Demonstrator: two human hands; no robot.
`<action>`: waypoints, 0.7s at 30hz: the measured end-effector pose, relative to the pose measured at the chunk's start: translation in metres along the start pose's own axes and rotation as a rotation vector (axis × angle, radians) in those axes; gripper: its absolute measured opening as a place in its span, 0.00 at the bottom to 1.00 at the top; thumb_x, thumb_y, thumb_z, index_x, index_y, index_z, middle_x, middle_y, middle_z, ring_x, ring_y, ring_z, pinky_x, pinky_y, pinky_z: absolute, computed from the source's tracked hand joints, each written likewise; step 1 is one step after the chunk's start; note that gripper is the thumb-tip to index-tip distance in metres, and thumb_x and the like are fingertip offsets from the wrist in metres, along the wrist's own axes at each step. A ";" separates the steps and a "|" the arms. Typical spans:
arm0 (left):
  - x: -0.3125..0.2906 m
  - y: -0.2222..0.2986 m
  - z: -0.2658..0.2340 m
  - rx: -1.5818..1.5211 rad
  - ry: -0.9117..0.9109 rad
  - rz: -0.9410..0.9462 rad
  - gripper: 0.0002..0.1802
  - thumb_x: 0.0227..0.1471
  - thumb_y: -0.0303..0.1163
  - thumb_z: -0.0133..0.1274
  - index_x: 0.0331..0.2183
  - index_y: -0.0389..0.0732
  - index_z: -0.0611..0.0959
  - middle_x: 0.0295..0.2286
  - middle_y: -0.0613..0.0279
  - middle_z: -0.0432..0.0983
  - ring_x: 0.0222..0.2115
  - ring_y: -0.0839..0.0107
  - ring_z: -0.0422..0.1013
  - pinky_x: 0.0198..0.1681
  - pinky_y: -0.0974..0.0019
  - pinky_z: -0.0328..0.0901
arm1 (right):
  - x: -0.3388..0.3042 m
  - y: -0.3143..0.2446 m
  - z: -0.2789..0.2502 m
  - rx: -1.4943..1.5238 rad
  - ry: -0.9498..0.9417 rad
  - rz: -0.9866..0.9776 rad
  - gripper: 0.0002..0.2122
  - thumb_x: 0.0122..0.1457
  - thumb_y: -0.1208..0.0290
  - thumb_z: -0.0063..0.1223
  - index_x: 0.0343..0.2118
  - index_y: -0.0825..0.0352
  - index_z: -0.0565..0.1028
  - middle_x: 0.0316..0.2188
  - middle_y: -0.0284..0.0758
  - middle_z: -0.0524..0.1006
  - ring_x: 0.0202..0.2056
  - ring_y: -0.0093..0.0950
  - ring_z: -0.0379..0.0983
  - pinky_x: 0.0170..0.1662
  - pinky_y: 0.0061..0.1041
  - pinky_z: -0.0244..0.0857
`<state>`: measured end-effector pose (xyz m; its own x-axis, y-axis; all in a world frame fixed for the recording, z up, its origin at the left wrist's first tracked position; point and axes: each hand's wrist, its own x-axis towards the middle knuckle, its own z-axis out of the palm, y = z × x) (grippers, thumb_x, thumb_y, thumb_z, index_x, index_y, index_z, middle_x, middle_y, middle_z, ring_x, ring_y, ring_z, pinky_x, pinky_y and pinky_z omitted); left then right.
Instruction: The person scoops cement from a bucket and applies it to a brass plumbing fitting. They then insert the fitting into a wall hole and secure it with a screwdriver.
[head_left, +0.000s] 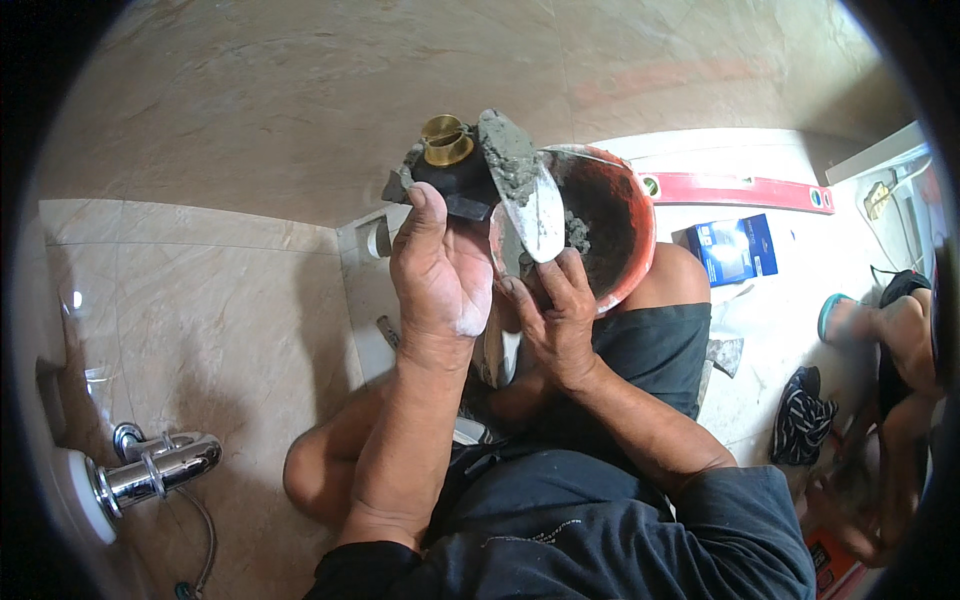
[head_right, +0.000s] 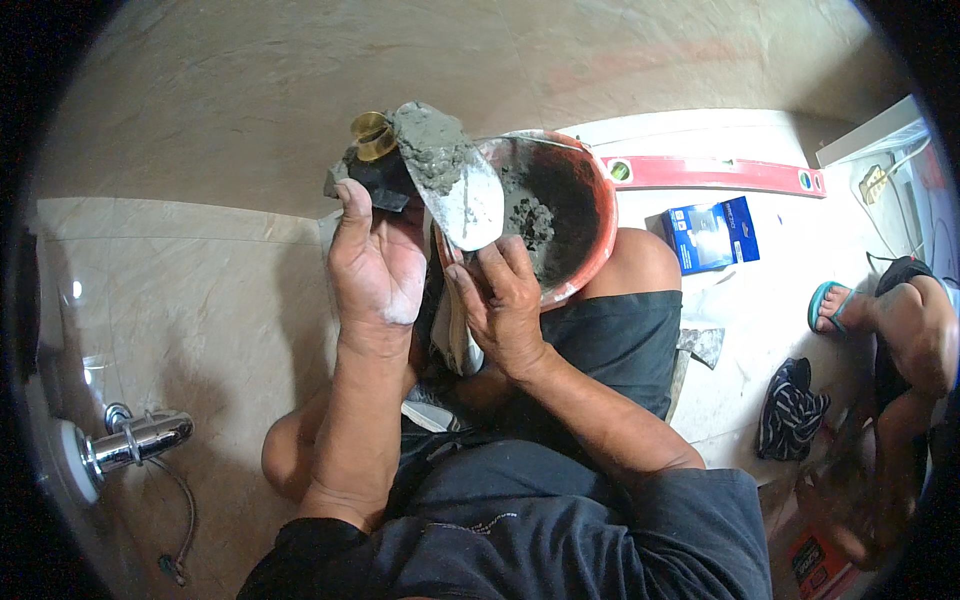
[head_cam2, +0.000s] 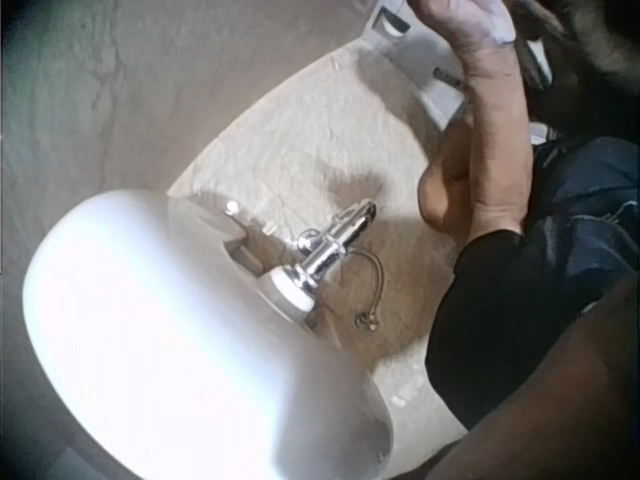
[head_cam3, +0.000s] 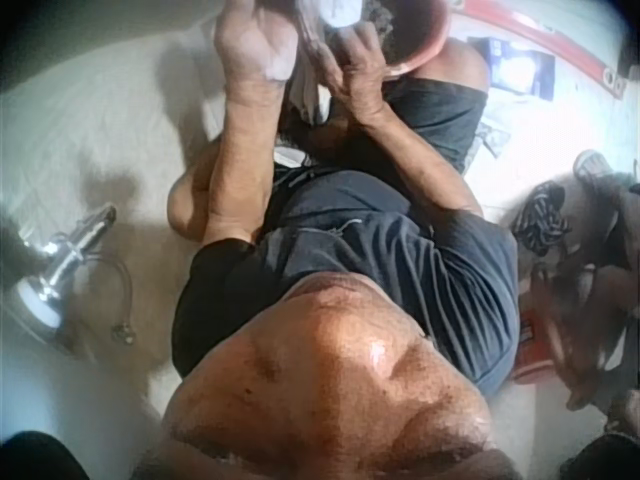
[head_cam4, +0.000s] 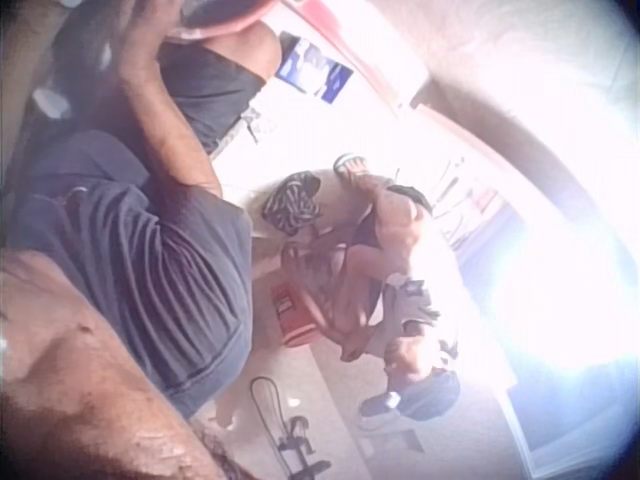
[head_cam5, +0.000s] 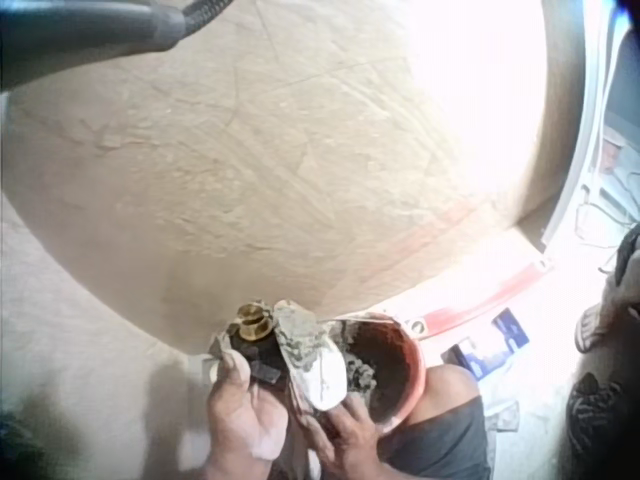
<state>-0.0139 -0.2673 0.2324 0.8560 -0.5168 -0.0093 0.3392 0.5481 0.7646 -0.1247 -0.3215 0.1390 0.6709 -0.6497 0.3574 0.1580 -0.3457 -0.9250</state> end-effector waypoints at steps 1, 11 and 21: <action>0.000 0.000 0.000 -0.001 -0.008 0.005 0.33 0.65 0.48 0.53 0.61 0.34 0.71 0.56 0.51 0.74 0.58 0.58 0.70 0.66 0.50 0.60 | -0.002 -0.001 0.000 -0.019 -0.013 0.001 0.15 0.56 0.79 0.64 0.46 0.73 0.77 0.36 0.44 0.71 0.36 0.42 0.71 0.41 0.36 0.68; 0.016 0.021 -0.023 0.099 0.042 0.142 0.35 0.62 0.44 0.59 0.61 0.34 0.68 0.56 0.52 0.72 0.56 0.60 0.70 0.63 0.55 0.64 | -0.049 -0.009 -0.041 0.064 -0.184 0.095 0.12 0.58 0.82 0.59 0.45 0.74 0.75 0.35 0.44 0.70 0.36 0.39 0.70 0.43 0.31 0.66; -0.003 0.021 -0.023 -0.020 0.025 -0.097 0.27 0.65 0.44 0.56 0.54 0.32 0.78 0.51 0.53 0.79 0.53 0.62 0.75 0.61 0.57 0.67 | 0.017 -0.022 -0.063 0.937 -0.481 0.496 0.22 0.75 0.53 0.37 0.46 0.70 0.76 0.23 0.31 0.73 0.21 0.17 0.64 0.26 0.17 0.59</action>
<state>0.0002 -0.2391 0.2338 0.8283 -0.5515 -0.0988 0.4283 0.5094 0.7463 -0.1627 -0.3674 0.1737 0.9833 -0.1796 0.0295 0.1398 0.6411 -0.7546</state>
